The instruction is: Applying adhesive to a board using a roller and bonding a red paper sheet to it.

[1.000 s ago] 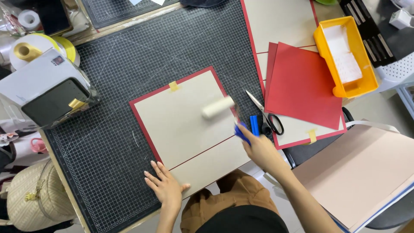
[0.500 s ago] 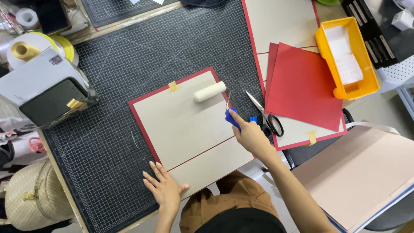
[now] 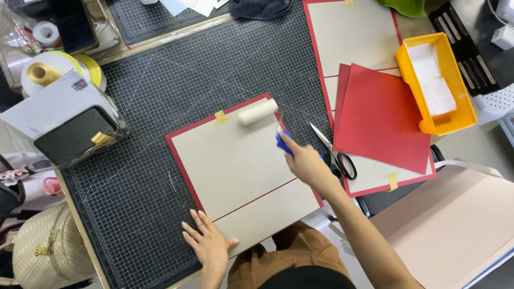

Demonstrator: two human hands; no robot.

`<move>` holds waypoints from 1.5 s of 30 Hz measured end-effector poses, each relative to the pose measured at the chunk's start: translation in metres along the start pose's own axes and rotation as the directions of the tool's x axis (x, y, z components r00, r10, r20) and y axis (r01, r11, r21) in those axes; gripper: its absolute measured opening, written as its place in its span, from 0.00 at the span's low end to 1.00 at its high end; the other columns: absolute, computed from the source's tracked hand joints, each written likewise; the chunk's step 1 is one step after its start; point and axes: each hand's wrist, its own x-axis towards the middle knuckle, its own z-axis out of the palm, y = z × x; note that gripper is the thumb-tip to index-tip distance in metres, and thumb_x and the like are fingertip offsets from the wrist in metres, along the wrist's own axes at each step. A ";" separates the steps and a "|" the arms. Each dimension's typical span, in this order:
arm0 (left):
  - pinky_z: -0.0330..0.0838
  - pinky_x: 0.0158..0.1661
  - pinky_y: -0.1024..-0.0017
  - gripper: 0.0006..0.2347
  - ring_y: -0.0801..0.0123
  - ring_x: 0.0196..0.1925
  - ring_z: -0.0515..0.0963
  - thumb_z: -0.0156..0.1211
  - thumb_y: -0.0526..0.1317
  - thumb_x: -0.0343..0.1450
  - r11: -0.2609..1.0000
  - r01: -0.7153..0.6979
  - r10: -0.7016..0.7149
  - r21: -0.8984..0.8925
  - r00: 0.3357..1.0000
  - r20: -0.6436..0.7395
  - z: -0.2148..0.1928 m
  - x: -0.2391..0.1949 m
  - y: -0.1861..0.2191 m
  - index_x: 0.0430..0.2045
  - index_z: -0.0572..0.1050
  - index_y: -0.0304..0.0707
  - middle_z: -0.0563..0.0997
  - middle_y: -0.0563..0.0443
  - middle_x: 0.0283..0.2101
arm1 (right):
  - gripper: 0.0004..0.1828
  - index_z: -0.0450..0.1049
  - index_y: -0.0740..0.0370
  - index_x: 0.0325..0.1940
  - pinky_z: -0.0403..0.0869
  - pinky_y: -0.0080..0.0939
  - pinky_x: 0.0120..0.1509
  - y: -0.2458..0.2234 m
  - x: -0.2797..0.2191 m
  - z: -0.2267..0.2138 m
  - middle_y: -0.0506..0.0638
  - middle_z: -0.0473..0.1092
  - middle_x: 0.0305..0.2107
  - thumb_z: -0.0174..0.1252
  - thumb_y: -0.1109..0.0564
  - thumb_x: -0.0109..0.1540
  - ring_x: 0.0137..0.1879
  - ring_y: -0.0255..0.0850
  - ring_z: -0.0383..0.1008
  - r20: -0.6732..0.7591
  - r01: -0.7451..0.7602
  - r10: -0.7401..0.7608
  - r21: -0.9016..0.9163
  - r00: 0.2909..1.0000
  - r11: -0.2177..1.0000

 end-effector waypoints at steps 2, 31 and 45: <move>0.47 0.68 0.47 0.73 0.31 0.74 0.48 0.52 0.89 0.41 1.000 0.022 -0.021 0.014 0.995 -0.102 0.008 -0.002 0.001 0.72 0.38 0.29 0.36 0.34 0.77 | 0.33 0.51 0.34 0.77 0.65 0.55 0.34 0.017 -0.036 0.003 0.62 0.64 0.21 0.40 0.51 0.65 0.26 0.60 0.65 0.037 -0.034 0.035 -0.043 0.999 0.999; 0.48 0.67 0.47 0.72 0.31 0.73 0.50 0.48 0.90 0.42 0.995 0.019 -0.013 0.093 0.998 -0.056 -0.001 -0.006 0.000 0.71 0.39 0.29 0.38 0.34 0.76 | 0.33 0.52 0.37 0.75 0.68 0.65 0.43 -0.015 0.021 -0.014 0.70 0.68 0.29 0.38 0.53 0.64 0.36 0.73 0.68 0.022 -0.044 0.045 -0.030 0.999 0.999; 0.48 0.67 0.48 0.73 0.29 0.73 0.49 0.47 0.90 0.43 0.996 0.001 0.004 0.087 0.998 -0.055 -0.004 -0.005 -0.002 0.71 0.38 0.26 0.37 0.31 0.76 | 0.32 0.49 0.36 0.76 0.69 0.62 0.45 -0.033 0.013 -0.035 0.67 0.67 0.34 0.36 0.52 0.65 0.39 0.69 0.70 0.097 -0.090 0.090 -0.010 0.991 0.996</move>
